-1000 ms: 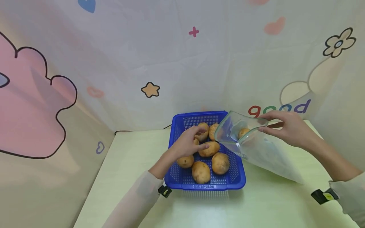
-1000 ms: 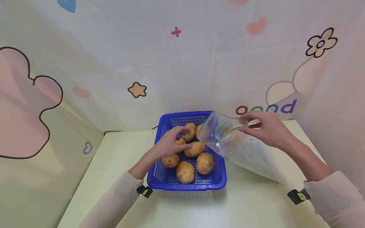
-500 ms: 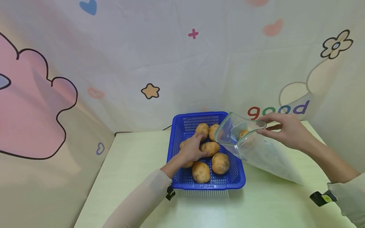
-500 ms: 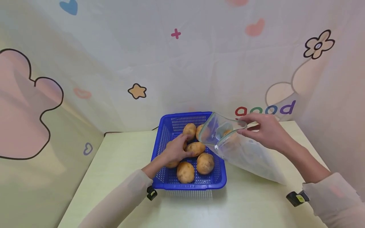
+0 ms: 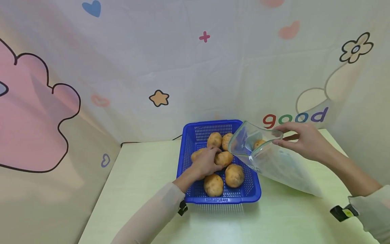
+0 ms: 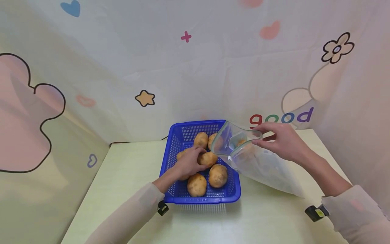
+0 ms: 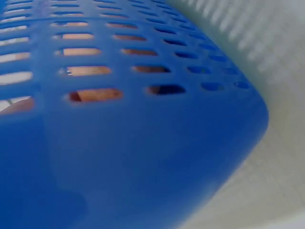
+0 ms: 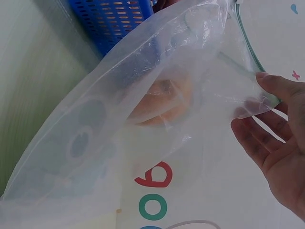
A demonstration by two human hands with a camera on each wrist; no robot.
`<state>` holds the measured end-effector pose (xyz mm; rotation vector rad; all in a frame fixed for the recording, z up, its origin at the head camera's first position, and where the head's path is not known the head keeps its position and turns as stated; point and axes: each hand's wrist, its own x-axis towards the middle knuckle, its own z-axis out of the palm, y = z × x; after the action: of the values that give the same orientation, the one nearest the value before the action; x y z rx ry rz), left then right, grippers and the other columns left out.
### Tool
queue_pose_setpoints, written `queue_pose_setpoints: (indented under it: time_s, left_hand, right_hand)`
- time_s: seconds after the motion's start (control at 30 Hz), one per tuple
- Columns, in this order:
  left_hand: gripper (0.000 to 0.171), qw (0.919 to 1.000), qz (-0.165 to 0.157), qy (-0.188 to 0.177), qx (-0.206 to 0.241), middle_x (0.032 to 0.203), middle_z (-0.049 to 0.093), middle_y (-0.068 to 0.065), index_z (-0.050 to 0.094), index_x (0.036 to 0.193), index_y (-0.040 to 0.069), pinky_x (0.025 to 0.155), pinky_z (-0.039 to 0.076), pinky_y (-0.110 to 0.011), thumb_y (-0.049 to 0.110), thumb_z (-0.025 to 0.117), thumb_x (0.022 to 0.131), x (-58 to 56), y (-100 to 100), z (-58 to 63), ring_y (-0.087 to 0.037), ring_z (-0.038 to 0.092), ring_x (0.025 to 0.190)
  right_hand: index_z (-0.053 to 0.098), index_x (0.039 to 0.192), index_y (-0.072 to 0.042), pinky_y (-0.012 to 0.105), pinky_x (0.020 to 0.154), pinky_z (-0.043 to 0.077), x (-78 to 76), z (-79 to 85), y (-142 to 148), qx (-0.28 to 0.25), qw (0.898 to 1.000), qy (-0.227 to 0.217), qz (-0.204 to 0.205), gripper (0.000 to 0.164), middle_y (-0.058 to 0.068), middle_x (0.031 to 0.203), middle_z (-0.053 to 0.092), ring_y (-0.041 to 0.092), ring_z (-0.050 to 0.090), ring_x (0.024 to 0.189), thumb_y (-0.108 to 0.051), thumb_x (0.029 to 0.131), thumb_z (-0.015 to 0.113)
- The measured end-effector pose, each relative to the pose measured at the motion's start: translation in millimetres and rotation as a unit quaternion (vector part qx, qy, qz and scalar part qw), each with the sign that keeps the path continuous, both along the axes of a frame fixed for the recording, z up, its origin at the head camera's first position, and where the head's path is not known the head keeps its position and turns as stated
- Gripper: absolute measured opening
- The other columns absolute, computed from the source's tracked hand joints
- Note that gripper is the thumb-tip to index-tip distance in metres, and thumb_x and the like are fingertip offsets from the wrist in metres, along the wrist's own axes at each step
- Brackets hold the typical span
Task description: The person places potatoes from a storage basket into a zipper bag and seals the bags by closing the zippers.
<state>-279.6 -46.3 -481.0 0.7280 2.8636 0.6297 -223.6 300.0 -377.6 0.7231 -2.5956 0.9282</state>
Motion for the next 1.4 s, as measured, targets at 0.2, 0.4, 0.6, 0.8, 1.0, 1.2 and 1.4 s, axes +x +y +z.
queue_pose_setpoints:
  time_s: [0.2, 0.4, 0.6, 0.8, 1.0, 1.2, 1.4]
  left_hand:
    - [0.056, 0.9978, 0.031, 0.006, 0.058, 0.130, 0.063, -0.009, 0.063, 0.141, 0.008, 0.093, 0.055, -0.041, 0.034, 0.080, 0.094, 3.6, -7.1, 21.9, -0.024, 0.061, 0.113]
    - [0.057, 0.9895, 0.051, 0.017, 0.134, 0.131, 0.061, -0.012, 0.061, 0.143, 0.004, 0.096, 0.055, -0.039, 0.031, 0.079, 0.096, 10.7, -11.4, 62.0, -0.027, 0.061, 0.117]
    - [0.058, 0.9788, 0.007, 0.047, 0.199, 0.136, 0.058, -0.012, 0.058, 0.146, 0.005, 0.095, 0.057, -0.033, 0.026, 0.080, 0.097, 20.6, 0.2, 93.4, -0.025, 0.063, 0.117]
    - [0.058, 0.9771, -0.065, 0.058, 0.194, 0.135, 0.059, -0.008, 0.059, 0.146, 0.006, 0.091, 0.056, -0.021, 0.025, 0.081, 0.096, 25.3, 29.3, 105.6, -0.019, 0.063, 0.115]
    - [0.057, 0.9835, -0.088, 0.043, 0.152, 0.132, 0.061, -0.006, 0.060, 0.145, 0.006, 0.084, 0.053, -0.013, 0.029, 0.080, 0.097, 22.9, 51.7, 104.7, -0.015, 0.063, 0.113]
    - [0.057, 0.9787, -0.083, -0.010, 0.187, 0.132, 0.062, -0.009, 0.058, 0.146, 0.004, 0.084, 0.053, -0.014, 0.033, 0.076, 0.100, 20.7, 61.4, 97.8, -0.017, 0.065, 0.112]
    - [0.054, 0.9679, -0.066, -0.033, 0.240, 0.139, 0.061, -0.012, 0.058, 0.146, 0.004, 0.095, 0.055, -0.024, 0.034, 0.072, 0.103, 24.5, 52.7, 91.4, -0.024, 0.063, 0.122]
  right_hand:
    - [0.077, 0.120, -0.006, 0.018, 0.077, 0.059, 1.0, 0.2, 1.8, -0.006, 1.000, -0.002, 0.004, 0.035, 0.001, 0.106, 0.076, 0.009, 0.070, 0.100, -0.007, 0.087, 0.088]
    - [0.076, 0.122, -0.007, 0.015, 0.077, 0.058, 1.4, 0.2, 3.3, -0.012, 1.000, -0.005, 0.005, 0.037, 0.001, 0.107, 0.075, -0.003, 0.065, 0.100, -0.006, 0.086, 0.089]
    - [0.077, 0.122, -0.006, 0.016, 0.077, 0.058, 1.9, 1.4, 3.1, -0.011, 1.000, -0.003, 0.004, 0.038, 0.001, 0.108, 0.076, -0.003, 0.065, 0.100, -0.007, 0.086, 0.089]
    - [0.076, 0.121, -0.006, 0.015, 0.078, 0.057, 0.8, 2.3, 0.2, -0.016, 1.000, -0.008, -0.002, 0.038, -0.001, 0.106, 0.075, 0.001, 0.067, 0.100, -0.006, 0.085, 0.089]
    - [0.075, 0.121, -0.006, 0.019, 0.077, 0.060, 0.9, 1.8, -2.6, -0.013, 1.000, 0.001, 0.007, 0.037, -0.002, 0.105, 0.075, 0.008, 0.070, 0.100, -0.007, 0.086, 0.089]
    - [0.075, 0.121, -0.006, 0.031, 0.077, 0.064, 1.6, 0.6, -2.7, -0.009, 1.000, 0.008, 0.014, 0.036, 0.000, 0.105, 0.075, 0.009, 0.070, 0.100, -0.007, 0.087, 0.088]
    - [0.076, 0.120, -0.007, 0.022, 0.077, 0.061, 2.2, 1.3, -4.7, -0.017, 1.000, 0.007, 0.012, 0.036, 0.000, 0.106, 0.075, 0.014, 0.072, 0.098, -0.006, 0.086, 0.088]
